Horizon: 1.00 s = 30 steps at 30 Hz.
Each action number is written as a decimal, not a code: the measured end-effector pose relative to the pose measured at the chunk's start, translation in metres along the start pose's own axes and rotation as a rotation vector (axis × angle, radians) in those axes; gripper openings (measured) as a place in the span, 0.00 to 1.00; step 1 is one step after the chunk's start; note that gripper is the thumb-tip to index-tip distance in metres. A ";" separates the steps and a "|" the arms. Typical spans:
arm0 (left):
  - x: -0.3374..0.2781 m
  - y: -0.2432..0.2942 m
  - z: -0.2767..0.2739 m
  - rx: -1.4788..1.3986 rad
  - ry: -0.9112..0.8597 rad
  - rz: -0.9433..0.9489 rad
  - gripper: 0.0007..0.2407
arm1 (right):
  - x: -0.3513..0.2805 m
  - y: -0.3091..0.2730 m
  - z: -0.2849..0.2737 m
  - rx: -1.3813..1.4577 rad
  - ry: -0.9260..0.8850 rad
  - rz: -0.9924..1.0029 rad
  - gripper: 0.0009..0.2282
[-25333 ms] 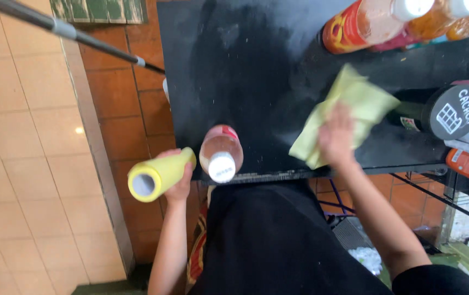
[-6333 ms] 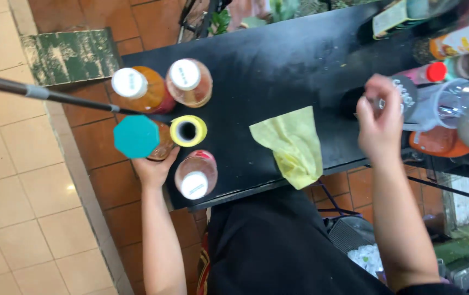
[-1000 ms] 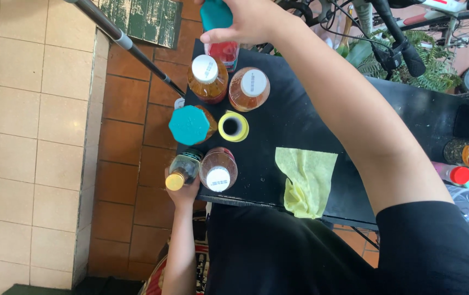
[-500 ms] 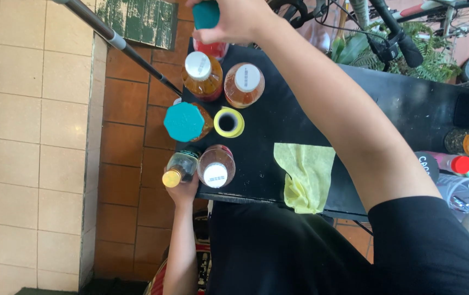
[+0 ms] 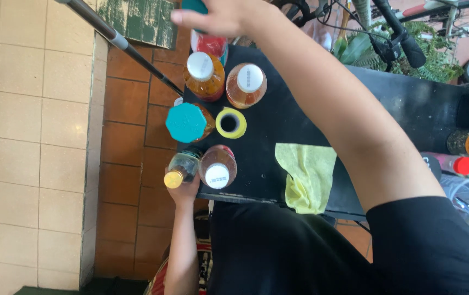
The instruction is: Cleaning a coffee shop counter by wiping down syrup bottles and the counter surface.
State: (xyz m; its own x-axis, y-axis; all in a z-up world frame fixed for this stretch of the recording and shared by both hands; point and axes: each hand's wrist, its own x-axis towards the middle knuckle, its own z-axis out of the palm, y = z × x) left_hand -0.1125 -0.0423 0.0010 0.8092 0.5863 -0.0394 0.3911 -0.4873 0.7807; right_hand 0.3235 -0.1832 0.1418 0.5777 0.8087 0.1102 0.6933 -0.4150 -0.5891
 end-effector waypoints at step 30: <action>-0.066 0.191 0.022 -0.344 -1.217 0.402 0.02 | -0.528 -0.157 -0.082 -0.041 0.997 1.027 0.14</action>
State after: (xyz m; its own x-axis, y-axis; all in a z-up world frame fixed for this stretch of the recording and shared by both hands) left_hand -0.0816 -0.1884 0.1385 0.7864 -0.5970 -0.1589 0.0494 -0.1956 0.9794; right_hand -0.0552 -0.5792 0.2413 0.8654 -0.4702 0.1733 -0.2080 -0.6516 -0.7295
